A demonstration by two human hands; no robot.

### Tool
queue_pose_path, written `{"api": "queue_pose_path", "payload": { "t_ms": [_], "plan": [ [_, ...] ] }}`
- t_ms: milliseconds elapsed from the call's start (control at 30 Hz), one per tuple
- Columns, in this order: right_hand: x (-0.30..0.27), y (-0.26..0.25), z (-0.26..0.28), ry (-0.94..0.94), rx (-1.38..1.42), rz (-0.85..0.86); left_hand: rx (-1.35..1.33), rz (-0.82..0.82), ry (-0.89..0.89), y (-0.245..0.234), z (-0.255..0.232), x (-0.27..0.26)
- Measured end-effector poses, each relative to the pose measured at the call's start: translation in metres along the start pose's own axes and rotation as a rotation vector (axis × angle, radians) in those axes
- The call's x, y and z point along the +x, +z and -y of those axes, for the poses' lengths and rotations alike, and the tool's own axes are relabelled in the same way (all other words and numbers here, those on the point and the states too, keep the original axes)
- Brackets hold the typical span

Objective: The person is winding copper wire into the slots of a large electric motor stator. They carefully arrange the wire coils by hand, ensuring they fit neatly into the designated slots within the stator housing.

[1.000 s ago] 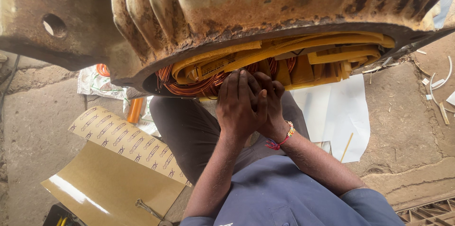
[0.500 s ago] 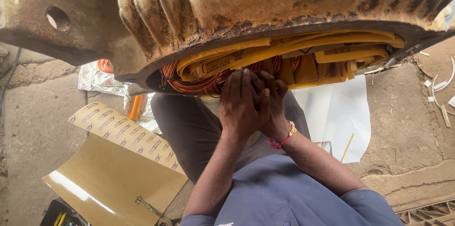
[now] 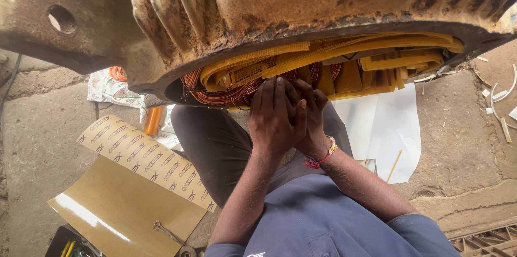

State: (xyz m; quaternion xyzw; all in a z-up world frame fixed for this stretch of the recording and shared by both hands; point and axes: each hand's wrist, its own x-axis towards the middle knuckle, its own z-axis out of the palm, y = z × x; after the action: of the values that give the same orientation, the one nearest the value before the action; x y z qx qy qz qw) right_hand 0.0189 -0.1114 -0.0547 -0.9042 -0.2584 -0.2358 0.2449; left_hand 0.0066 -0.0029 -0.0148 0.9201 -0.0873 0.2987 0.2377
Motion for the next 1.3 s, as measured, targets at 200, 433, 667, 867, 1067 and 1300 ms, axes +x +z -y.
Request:
{"api": "queue_pose_path", "payload": {
  "t_ms": [200, 433, 667, 867, 1067, 1300],
  "plan": [
    [0.0, 0.002, 0.001, 0.005, 0.013, -0.001, -0.002, -0.001, -0.004, 0.001, 0.002, 0.0],
    [-0.002, 0.005, 0.002, 0.012, 0.003, 0.014, -0.016, -0.011, -0.002, -0.001, 0.003, -0.001],
    [-0.006, 0.005, 0.001, 0.001, 0.069, -0.023, -0.074, -0.006, -0.005, -0.004, 0.003, -0.003],
    [-0.01, 0.006, -0.003, 0.041, 0.147, -0.021, -0.04, -0.029, 0.025, -0.004, -0.001, -0.001],
    [-0.009, 0.009, -0.006, 0.032, 0.114, 0.0, -0.015, 0.019, -0.025, -0.001, -0.005, 0.0],
    [-0.009, 0.014, -0.008, 0.051, 0.155, 0.04, -0.024, 0.075, -0.035, -0.006, -0.003, 0.007]
  ]
}}
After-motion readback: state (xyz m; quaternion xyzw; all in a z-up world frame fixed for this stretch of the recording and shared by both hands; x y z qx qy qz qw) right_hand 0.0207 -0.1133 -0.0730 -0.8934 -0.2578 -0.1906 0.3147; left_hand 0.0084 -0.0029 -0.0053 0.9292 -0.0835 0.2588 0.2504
